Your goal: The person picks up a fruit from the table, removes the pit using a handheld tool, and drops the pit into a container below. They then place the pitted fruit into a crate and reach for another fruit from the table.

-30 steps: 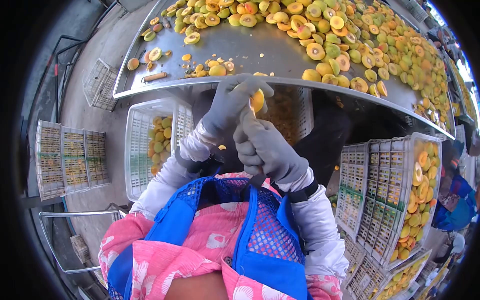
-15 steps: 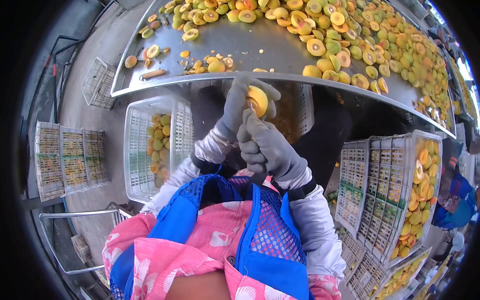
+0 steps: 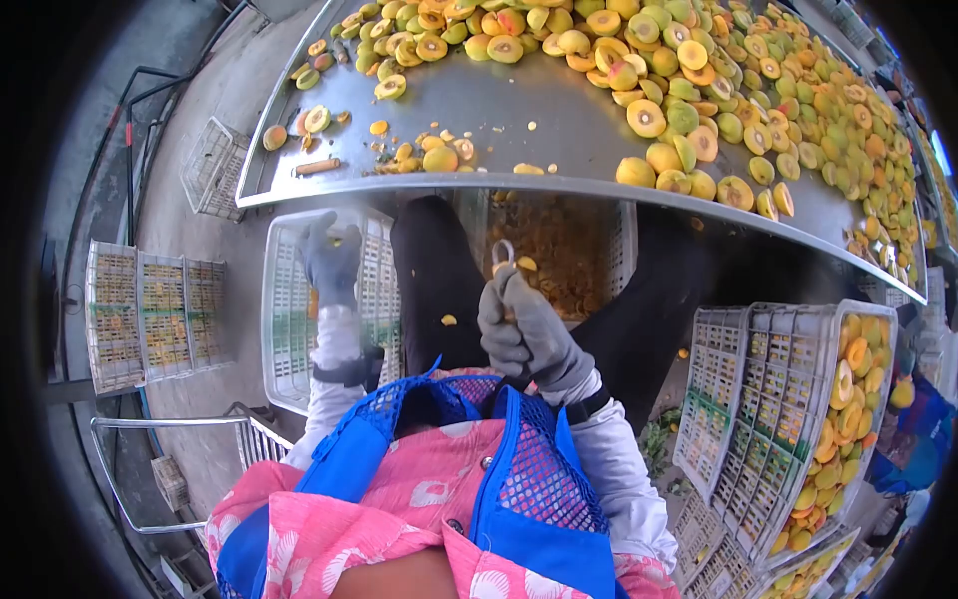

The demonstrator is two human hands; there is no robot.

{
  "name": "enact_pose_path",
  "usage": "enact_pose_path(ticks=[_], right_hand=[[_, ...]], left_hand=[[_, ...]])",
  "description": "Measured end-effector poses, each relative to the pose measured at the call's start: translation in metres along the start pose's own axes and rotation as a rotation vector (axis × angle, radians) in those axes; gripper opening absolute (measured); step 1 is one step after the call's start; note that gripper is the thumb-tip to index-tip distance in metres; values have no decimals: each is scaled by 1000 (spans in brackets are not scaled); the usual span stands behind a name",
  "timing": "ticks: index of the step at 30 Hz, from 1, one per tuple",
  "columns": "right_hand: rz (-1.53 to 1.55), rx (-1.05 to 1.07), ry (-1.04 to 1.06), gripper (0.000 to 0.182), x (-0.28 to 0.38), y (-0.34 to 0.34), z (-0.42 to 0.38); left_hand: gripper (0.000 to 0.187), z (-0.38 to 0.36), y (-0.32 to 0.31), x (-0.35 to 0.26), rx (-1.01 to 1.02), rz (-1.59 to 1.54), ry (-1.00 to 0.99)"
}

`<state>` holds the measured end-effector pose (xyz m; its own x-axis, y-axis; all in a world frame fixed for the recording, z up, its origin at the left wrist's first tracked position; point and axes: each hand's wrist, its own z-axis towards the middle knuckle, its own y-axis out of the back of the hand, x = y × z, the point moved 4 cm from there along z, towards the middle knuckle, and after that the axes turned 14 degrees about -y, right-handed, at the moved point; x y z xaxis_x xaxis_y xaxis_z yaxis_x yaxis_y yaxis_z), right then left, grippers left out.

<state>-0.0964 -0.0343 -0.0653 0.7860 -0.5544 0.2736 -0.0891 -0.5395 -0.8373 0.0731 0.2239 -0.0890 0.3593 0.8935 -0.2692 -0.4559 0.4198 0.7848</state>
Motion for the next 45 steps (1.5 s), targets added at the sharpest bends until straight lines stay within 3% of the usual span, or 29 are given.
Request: enact_pose_path(ticks=[1,3,5,6,8,13,15,16,17,19,20,22,24,25,27,28,30,31,33,34,37,40,42,44,45], right_hand=[[18,41,-25,50,2,-4,4],[35,47,-53,49,5,3,16],[50,-32,-48,50,11,9,10],[62,-85,-30,51,14,16,5],[56,-180,39,51,19,36,-6],[107,-324,103,47,37,68,-21],[130,-381,95,44,46,76,-18],[120,-366,101,40,50,80,-16],[128,-369,93,40,51,85,-9],[-354,-665,375,38,68,88,-2],[31,-553,167,35,69,90,0],[-28,-576,212,32,92,70,-2],[-150,-588,309,27,108,52,-3],[-194,-577,369,24,113,44,-2],[-224,-666,474,22,122,31,2],[-277,-740,491,24,124,26,4],[-280,-766,504,25,124,19,4],[-282,-780,518,25,123,15,3],[-179,-753,540,25,122,11,-11],[-135,-753,588,25,120,12,-16],[-154,-712,609,28,107,4,-30],[-324,-698,532,34,77,-15,-32],[-396,-743,447,40,55,-21,-25],[-406,-778,493,41,46,-20,-21],[-417,-807,532,41,44,-20,-21]], left_hand=[[36,9,8,-19,-143,-19,-108],[39,32,4,-102,147,-664,196],[41,56,-18,-145,108,-564,-408],[41,73,-38,-144,102,-562,-413],[45,120,-103,-134,295,-765,-174],[48,249,-212,-141,314,-511,-260],[50,277,-238,-153,504,-193,2],[50,278,-245,-162,510,-194,6],[49,276,-248,-175,464,-133,-102],[49,255,-255,-187,441,-71,-206],[47,243,-258,-196,538,-184,-299],[47,219,-250,-207,634,-304,-397],[49,177,-238,-204,945,-929,270],[49,162,-217,-207,952,-935,273],[40,139,-164,-214,677,-1259,257],[40,122,-142,-219,678,-1267,261],[32,103,-94,-235,442,-1613,-78],[32,98,-84,-230,437,-1618,-76],[34,87,-78,-215,727,-1862,268],[31,89,-66,-205,437,-1406,-417],[34,74,-58,-192,353,-1153,-582],[38,54,-72,-195,274,-1349,-441],[42,58,-40,-211,234,-1261,-509],[47,53,-17,-225,198,-1171,-574],[43,48,-21,-228,314,-1571,-309]])
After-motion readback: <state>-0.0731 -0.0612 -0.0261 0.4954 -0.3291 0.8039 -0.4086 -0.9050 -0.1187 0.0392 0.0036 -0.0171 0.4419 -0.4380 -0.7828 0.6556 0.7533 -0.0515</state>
